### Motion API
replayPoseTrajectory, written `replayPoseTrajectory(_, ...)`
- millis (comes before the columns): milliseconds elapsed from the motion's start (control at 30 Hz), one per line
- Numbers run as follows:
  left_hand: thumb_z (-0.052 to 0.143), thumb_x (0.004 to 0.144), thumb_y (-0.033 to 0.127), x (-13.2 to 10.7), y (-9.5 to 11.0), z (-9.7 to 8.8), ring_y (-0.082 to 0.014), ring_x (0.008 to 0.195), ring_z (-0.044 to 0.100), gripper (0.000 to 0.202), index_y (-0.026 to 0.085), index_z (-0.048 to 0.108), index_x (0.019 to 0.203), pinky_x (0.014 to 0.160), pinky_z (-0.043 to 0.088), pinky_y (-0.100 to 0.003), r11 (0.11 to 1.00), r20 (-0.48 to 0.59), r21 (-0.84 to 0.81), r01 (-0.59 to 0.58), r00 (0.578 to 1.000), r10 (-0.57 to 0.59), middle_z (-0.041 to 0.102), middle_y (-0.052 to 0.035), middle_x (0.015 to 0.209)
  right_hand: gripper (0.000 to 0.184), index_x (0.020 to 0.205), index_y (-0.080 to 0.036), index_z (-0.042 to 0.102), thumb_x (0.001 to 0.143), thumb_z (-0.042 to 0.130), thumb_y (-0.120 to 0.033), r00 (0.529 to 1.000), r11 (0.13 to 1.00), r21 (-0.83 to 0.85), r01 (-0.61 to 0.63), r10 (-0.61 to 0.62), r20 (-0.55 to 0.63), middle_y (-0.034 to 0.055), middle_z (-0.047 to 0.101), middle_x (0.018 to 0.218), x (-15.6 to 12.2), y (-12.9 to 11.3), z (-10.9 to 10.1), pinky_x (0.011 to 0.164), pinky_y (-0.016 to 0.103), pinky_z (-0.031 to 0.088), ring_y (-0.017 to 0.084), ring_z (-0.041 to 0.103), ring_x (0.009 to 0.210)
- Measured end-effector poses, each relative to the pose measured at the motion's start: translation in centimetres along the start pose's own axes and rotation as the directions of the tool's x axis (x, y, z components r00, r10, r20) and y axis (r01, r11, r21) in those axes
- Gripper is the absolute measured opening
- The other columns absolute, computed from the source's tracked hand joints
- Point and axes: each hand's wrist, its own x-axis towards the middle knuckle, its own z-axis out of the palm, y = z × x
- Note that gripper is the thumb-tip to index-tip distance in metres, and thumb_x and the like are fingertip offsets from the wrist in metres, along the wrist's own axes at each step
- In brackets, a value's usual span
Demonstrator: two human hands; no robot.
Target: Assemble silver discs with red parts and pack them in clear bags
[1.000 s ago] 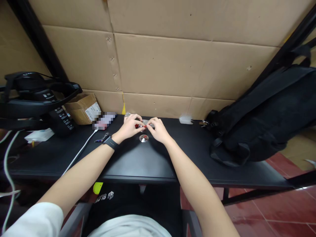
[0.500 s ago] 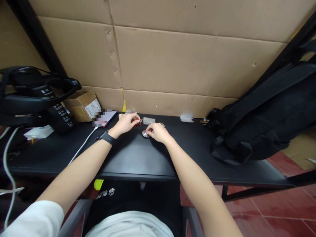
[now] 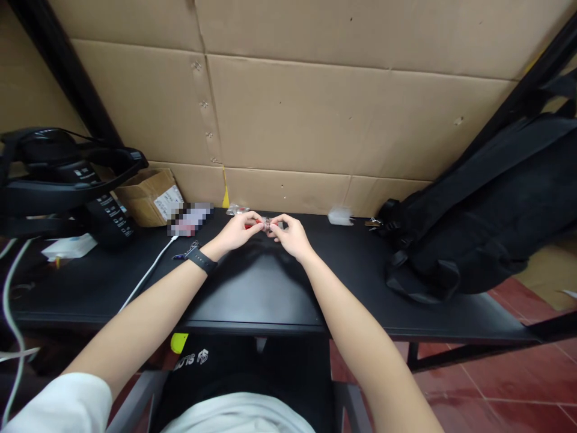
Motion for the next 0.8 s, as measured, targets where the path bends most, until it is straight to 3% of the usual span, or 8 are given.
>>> replayPoseTrajectory(100,0.071,0.088,0.039,-0.1,0.0,0.2,-0.0228,0.092,0.075,0.017,0.022,0.071,0.090,0.091,0.056,-0.037,1.000,-0.025,0.004,0.009,1.000,-0.009,0.079,-0.0048,0.097,0.041,0.089,-0.020,0.062,0.077,0.082,-0.054,0.999,0.994,0.100,-0.036,0.031,0.043,0.0097,0.073,0.119,-0.3,-0.4,-0.1,0.063,0.026,0.062,0.019,0.079,0.078)
replayPoseTrajectory(200,0.070,0.089,0.039,-0.1,-0.1,0.3,-0.0221,0.090,0.074,0.016,0.022,0.073,0.090,0.090,0.056,-0.037,1.000,-0.016,0.012,0.002,1.000,-0.002,0.079,-0.0043,0.096,0.042,0.101,-0.023,0.064,0.076,0.084,-0.049,0.993,0.986,0.154,-0.062,0.046,0.105,0.0075,0.072,0.119,-0.4,-0.8,-0.5,0.066,0.028,0.063,0.018,0.079,0.078)
replayPoseTrajectory(300,0.068,0.090,0.038,0.0,-0.2,0.4,-0.0216,0.090,0.073,0.017,0.023,0.073,0.092,0.090,0.055,-0.036,0.999,-0.007,0.034,-0.010,1.000,0.011,0.079,-0.0037,0.095,0.053,0.119,-0.027,0.068,0.071,0.089,-0.039,0.989,0.988,0.147,-0.046,0.024,0.149,0.0067,0.070,0.122,-0.5,-0.9,-0.8,0.073,0.031,0.064,0.018,0.078,0.081)
replayPoseTrajectory(467,0.066,0.091,0.039,-0.2,0.2,0.4,-0.0219,0.095,0.071,0.018,0.024,0.071,0.100,0.094,0.050,-0.038,0.987,0.010,0.145,-0.074,0.997,0.073,0.078,-0.0028,0.103,0.059,0.117,-0.024,0.074,0.062,0.094,-0.031,0.984,0.994,0.110,0.024,-0.043,0.175,0.0053,0.075,0.114,-0.3,-0.6,-0.9,0.093,0.039,0.061,0.021,0.075,0.094)
replayPoseTrajectory(567,0.064,0.093,0.040,-0.5,0.4,-0.1,-0.0256,0.105,0.067,0.020,0.024,0.068,0.104,0.102,0.043,-0.046,0.917,0.002,0.379,-0.125,0.991,0.134,0.076,-0.0048,0.107,0.064,0.125,-0.023,0.073,0.065,0.092,-0.036,0.992,0.998,0.055,0.003,-0.010,0.126,0.0059,0.075,0.111,0.0,-0.3,-1.4,0.084,0.039,0.063,0.019,0.073,0.082)
replayPoseTrajectory(667,0.062,0.094,0.039,-0.6,0.0,-0.7,-0.0306,0.117,0.060,0.019,0.023,0.072,0.098,0.104,0.038,-0.051,0.790,0.087,0.590,-0.166,0.986,0.142,0.072,-0.0086,0.114,0.064,0.126,-0.023,0.074,0.066,0.090,-0.038,0.999,0.995,-0.084,0.047,-0.047,0.005,0.0070,0.070,0.115,0.6,0.0,-2.6,0.080,0.038,0.062,0.016,0.070,0.075)
replayPoseTrajectory(800,0.064,0.093,0.037,-0.6,-1.0,-0.8,-0.0325,0.133,0.051,0.024,0.026,0.076,0.110,0.108,0.038,-0.052,0.712,0.233,0.663,-0.232,0.967,0.099,0.064,-0.0095,0.137,0.060,0.122,-0.022,0.076,0.066,0.089,-0.040,0.990,0.968,-0.237,0.082,-0.106,-0.089,0.0071,0.068,0.111,1.2,0.2,-4.4,0.085,0.038,0.059,0.016,0.068,0.079)
